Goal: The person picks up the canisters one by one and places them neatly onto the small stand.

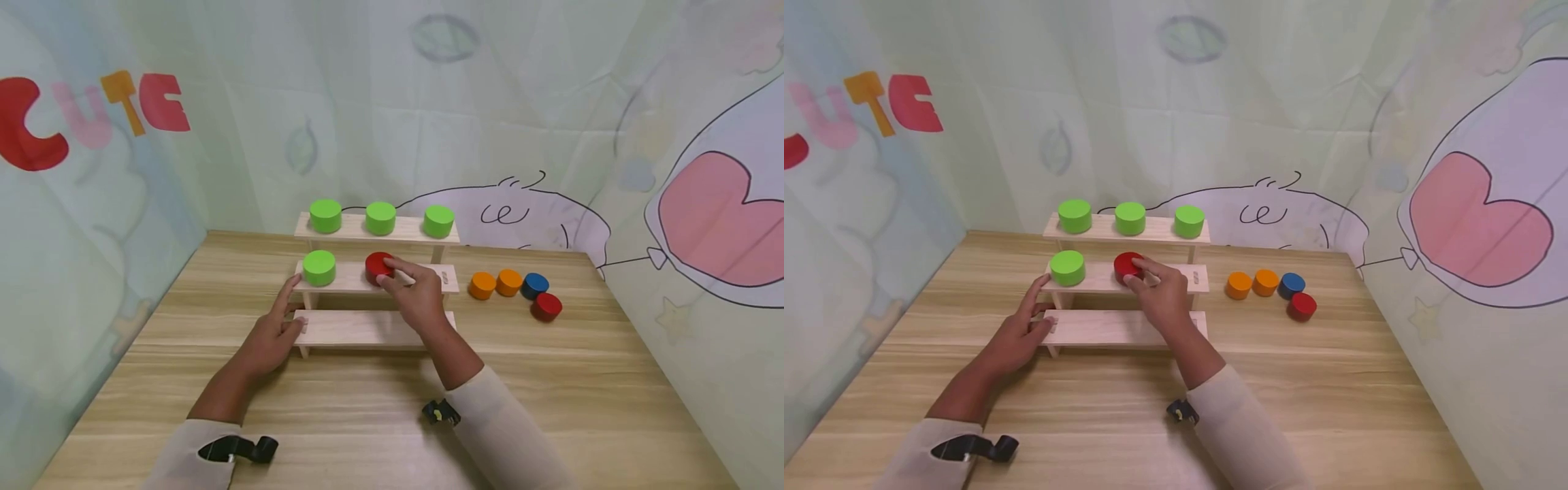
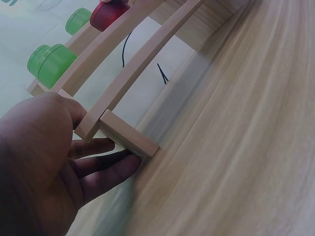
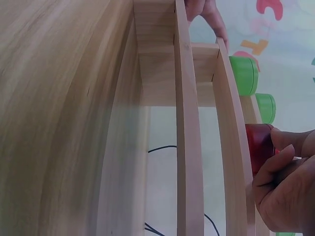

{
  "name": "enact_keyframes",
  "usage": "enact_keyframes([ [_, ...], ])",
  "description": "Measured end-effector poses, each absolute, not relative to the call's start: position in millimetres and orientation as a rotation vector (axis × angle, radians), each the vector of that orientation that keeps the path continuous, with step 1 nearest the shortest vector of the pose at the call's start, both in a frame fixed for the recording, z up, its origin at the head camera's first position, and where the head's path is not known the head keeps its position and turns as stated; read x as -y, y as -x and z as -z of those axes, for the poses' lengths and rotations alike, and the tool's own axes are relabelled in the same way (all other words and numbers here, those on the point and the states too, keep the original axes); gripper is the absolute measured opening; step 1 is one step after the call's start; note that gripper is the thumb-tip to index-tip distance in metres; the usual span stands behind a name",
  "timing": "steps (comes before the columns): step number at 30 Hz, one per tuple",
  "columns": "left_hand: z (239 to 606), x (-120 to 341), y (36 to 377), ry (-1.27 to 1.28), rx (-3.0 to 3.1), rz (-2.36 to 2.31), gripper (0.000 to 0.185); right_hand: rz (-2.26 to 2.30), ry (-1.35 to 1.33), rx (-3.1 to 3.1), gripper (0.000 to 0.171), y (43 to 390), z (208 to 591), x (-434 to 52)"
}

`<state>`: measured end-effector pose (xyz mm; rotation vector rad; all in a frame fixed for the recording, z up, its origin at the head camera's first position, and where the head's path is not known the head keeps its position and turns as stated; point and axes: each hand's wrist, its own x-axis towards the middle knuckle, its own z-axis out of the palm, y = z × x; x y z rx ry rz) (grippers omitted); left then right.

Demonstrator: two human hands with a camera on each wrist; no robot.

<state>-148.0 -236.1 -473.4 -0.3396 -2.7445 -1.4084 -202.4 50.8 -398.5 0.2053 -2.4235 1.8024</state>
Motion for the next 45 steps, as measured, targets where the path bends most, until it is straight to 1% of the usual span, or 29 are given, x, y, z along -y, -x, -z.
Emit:
enact_keyframes([
  [8, 473, 236, 147, 0.337, 2.75, 1.408, 0.083, -1.802, -0.182, 2.45, 0.05, 200, 395, -51],
  [23, 472, 237, 148, 0.335, 2.752, 1.403, 0.082, -1.722, -0.291, 2.398, 0.048, 188, 390, -72],
  [32, 470, 237, 147, 0.318, 2.762, 1.413, 0.081, -1.734, -0.283, 2.436, 0.052, 177, 388, -99],
  [45, 472, 236, 148, 0.329, 2.755, 1.42, 0.081, -1.541, -0.162, 2.523, 0.047, 171, 384, -153],
])
